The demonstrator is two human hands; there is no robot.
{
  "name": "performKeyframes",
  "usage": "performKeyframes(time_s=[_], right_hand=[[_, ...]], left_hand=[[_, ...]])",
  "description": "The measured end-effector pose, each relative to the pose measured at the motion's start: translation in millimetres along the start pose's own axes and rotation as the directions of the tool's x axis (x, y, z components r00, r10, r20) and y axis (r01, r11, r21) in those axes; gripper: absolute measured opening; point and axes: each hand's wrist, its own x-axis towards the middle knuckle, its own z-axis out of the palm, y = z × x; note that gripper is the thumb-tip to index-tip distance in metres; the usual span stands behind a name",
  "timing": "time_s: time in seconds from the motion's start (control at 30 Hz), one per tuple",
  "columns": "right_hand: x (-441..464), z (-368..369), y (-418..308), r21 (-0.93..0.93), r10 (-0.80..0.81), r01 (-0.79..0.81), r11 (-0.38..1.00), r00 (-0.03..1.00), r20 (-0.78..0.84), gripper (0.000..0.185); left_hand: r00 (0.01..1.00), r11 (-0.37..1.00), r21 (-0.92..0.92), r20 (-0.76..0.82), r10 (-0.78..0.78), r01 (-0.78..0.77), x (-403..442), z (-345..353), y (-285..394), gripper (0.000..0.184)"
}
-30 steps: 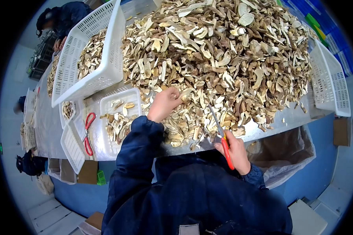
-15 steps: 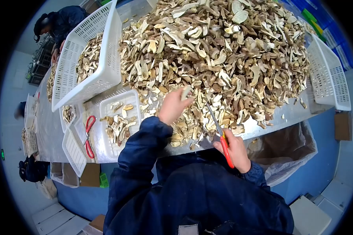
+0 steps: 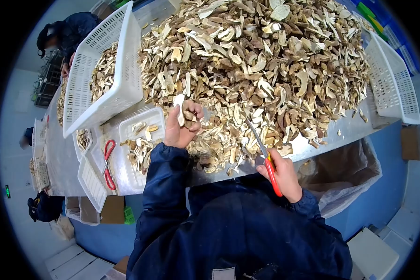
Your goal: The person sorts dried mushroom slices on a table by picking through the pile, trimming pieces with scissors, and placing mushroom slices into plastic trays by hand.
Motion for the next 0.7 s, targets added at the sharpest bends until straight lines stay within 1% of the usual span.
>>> performKeyframes(time_s=[0.03, 0.13, 0.17, 0.2, 0.23, 0.27, 0.3, 0.33, 0.4, 0.53, 0.57, 0.6, 0.63, 0.67, 0.7], right_hand=[[0.2, -0.6, -1.4, -0.005, 0.004, -0.004, 1.000, 1.000, 0.006, 0.045], [-1.6, -2.5, -4.6, 0.014, -0.029, 0.029, 1.000, 1.000, -0.001, 0.044], [-3.0, -2.6, -4.2, 0.016, -0.024, 0.024, 1.000, 1.000, -0.008, 0.043], [-4.0, -2.8, -3.4, 0.018, -0.022, 0.022, 1.000, 1.000, -0.015, 0.043], [-4.5, -3.0, -2.8, 0.021, -0.021, 0.021, 1.000, 1.000, -0.023, 0.043], [-5.2, -3.0, -2.7, 0.026, -0.020, 0.021, 0.999, 0.999, -0.031, 0.043], [-6.1, -2.9, -2.6, 0.031, -0.020, 0.022, 0.999, 0.999, -0.038, 0.042], [-6.4, -3.0, -2.7, 0.036, -0.021, 0.023, 0.999, 0.999, -0.045, 0.042], [-7.5, -3.4, -2.8, 0.032, -0.014, 0.015, 0.999, 0.999, -0.036, 0.043], [-9.2, -5.6, -4.1, 0.038, -0.014, 0.015, 0.999, 0.999, -0.041, 0.043], [-9.4, -5.0, -2.5, 0.035, -0.013, 0.015, 0.999, 0.999, -0.047, 0.043], [-9.3, -3.7, 0.0, 0.033, -0.014, 0.016, 0.999, 0.999, -0.052, 0.044], [-8.6, -2.8, 1.0, 0.032, -0.017, 0.019, 0.999, 0.998, -0.053, 0.044], [-7.7, -1.9, 1.3, 0.031, -0.022, 0.023, 0.999, 0.998, -0.054, 0.044], [-6.6, -1.2, 1.1, 0.030, -0.027, 0.028, 0.999, 0.998, -0.055, 0.045]], left_hand=[[0.999, 1.000, 0.023, -0.041, 0.001, 0.000, 1.3, -3.4, -0.9, 0.022], [0.995, 0.946, 0.322, -0.065, 0.070, -0.045, 16.0, 4.4, -2.3, 0.024], [0.982, 0.855, 0.519, -0.168, 0.088, 0.012, 21.1, 11.6, -4.8, 0.023], [0.993, 0.784, 0.620, -0.089, 0.074, -0.003, 29.2, 10.0, -8.2, 0.020], [0.995, 0.605, 0.796, -0.084, 0.056, 0.034, 34.3, 9.7, -10.7, 0.021], [0.996, 0.386, 0.920, -0.085, 0.037, 0.064, 39.3, 10.4, -14.7, 0.022], [0.994, 0.030, 0.999, 0.034, 0.104, -0.037, 47.7, 3.7, -21.9, 0.025], [0.978, -0.153, 0.983, 0.129, 0.163, -0.104, 50.2, 1.5, -29.5, 0.025], [0.914, -0.505, 0.841, 0.341, 0.219, -0.192, 54.6, 2.1, -39.2, 0.024], [0.941, -0.384, 0.922, 0.176, 0.289, -0.054, 55.4, 8.7, -35.8, 0.027], [0.931, -0.199, 0.979, 0.112, 0.348, -0.043, 54.2, 4.9, -34.0, 0.022], [0.940, 0.007, 1.000, 0.001, 0.341, -0.004, 51.6, 5.5, -30.3, 0.023], [0.942, 0.212, 0.976, -0.109, 0.316, 0.042, 47.0, 6.8, -26.0, 0.024], [0.938, 0.408, 0.909, -0.213, 0.272, 0.088, 41.6, 9.4, -22.2, 0.025], [0.932, 0.527, 0.838, -0.294, 0.214, 0.143, 33.1, 28.8, -16.8, 0.025]])
